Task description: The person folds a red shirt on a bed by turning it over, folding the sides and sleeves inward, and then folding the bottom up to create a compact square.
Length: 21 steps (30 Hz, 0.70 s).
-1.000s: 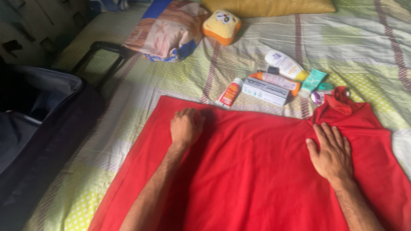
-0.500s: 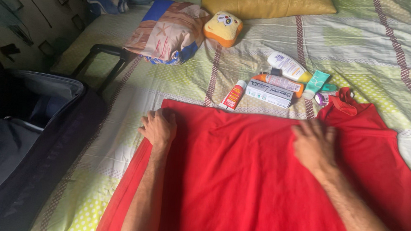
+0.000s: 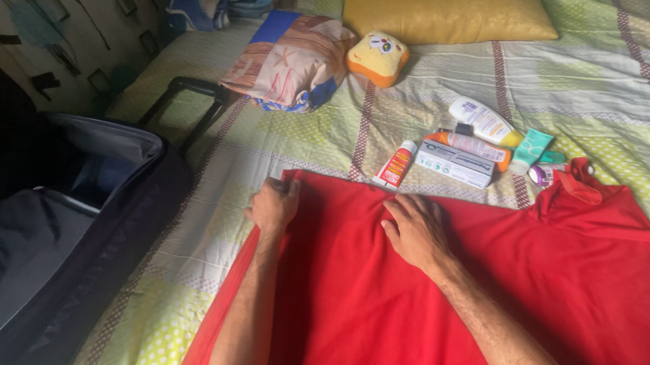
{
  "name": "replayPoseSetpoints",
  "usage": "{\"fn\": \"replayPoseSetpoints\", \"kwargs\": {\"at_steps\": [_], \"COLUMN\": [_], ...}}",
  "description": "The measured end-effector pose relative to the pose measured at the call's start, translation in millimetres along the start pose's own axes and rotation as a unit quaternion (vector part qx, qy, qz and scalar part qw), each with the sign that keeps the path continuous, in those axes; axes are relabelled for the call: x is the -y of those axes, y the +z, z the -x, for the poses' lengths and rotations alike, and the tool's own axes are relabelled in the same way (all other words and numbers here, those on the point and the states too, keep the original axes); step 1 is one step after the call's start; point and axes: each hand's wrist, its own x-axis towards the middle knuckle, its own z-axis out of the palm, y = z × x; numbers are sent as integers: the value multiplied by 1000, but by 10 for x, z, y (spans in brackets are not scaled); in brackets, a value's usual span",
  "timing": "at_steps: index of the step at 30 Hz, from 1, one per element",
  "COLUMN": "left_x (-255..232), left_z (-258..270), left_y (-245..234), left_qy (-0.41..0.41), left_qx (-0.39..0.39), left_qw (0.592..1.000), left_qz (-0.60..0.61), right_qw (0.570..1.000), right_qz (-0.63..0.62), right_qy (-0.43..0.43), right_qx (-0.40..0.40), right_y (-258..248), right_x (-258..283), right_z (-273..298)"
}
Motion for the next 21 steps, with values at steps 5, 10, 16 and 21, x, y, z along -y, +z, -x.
{"fn": "replayPoseSetpoints", "kwargs": {"at_steps": [5,10,16,21], "left_x": [-88,-8,46,-9], "left_z": [-268,-611,-621,-585], "left_y": [-97,54,-28,-81], "left_qy": [-26,-1,-34,-58], "left_qx": [80,78,27,30], "left_qw": [996,996,996,997], "left_qz": [13,39,74,47], "right_qw": [1000,999,999,995], "right_qz": [-14,-15,-20,-20], "right_qy": [-12,-13,33,76], "right_qx": [-16,-28,11,55], "right_y": [65,29,-18,-31], "right_x": [60,79,58,6], "right_z": [-79,-62,-76,-128]}}
